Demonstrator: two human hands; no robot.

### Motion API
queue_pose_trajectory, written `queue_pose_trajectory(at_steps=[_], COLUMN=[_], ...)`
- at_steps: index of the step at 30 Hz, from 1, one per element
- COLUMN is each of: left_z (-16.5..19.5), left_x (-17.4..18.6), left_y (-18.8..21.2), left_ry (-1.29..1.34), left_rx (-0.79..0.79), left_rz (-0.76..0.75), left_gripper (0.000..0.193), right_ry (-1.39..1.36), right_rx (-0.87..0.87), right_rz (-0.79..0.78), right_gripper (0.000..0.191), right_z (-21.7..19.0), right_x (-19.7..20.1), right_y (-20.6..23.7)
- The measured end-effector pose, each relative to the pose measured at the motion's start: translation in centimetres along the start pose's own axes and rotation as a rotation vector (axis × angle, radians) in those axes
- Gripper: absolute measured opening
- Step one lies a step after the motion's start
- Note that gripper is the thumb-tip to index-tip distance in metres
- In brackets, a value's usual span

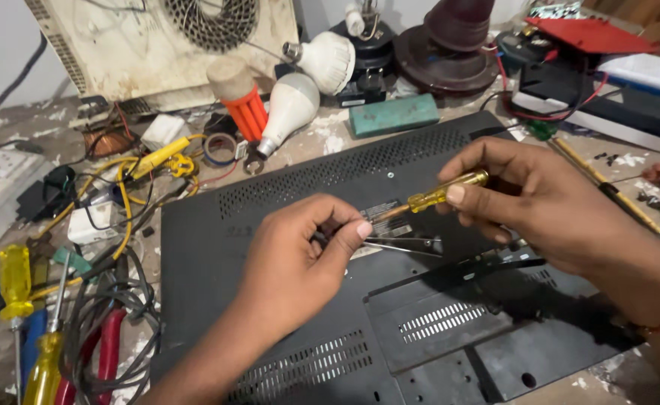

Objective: The person uses a screwdriver to remove screws from the back cover of a Panasonic television lying face-down on a cluttered workbench. They unscrew screws at several points around the panel, set removed screws aside, and reposition the screwdriver bit between screws.

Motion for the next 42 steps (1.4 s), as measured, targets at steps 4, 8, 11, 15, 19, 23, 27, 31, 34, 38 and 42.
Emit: queue_pose_trajectory(at_steps=[4,8,11,15,19,23,27,31,34,38,42], left_z=[-1.1,-1.5,-1.8,-1.8,-1.1,-1.2,-1.7,-3.0,-3.7,-4.2,-4.7], left_x=[0.2,0.6,0.8,0.9,0.6,0.7,0.4,0.1,0.1,0.1,0.2], left_y=[-0.1,0.2,0.6,0.8,1.1,1.4,1.0,0.8,0.9,0.9,0.9], left_ry=[0.085,0.075,0.045,0.046,0.092,0.07,0.101,0.09,0.097,0.093,0.096], left_rx=[0.082,0.049,0.023,0.022,-0.026,-0.027,-0.022,0.099,0.163,0.161,0.205], left_rz=[0.005,-0.011,-0.024,-0.018,-0.091,-0.084,0.006,0.006,0.003,0.028,0.053], left_gripper=[0.012,0.01,0.01,0.012,0.013,0.01,0.01,0.016,0.02,0.019,0.019], right_ry=[0.132,0.289,0.223,0.178,0.197,0.148,0.172,0.085,0.116,0.094,0.041], right_rx=[-0.134,-0.201,-0.091,-0.025,-0.079,-0.08,-0.095,-0.012,-0.021,0.018,0.182], right_rz=[0.014,0.112,0.12,0.14,0.129,0.08,0.104,0.068,0.046,0.002,-0.095], right_gripper=[0.031,0.028,0.028,0.029,0.03,0.029,0.029,0.028,0.028,0.026,0.024], right_z=[1.2,2.5,3.3,4.5,4.7,3.2,0.7,-1.4,-2.1,-2.3,-3.0], right_x=[0.2,1.3,1.8,2.4,2.0,0.3,-0.6,-1.9,-2.1,-2.4,-3.1], right_y=[0.1,0.3,0.1,0.0,0.6,0.9,1.5,1.4,1.3,1.3,1.8])
Point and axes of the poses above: each hand's wrist, its own y-axis away from the middle knuckle, its own x-axis out of the back of the hand, z = x × y, the point moved 5 cm from there along -y, towards the middle knuckle, and after that the axes turned 1 degree about y, right-handed, at the moved point
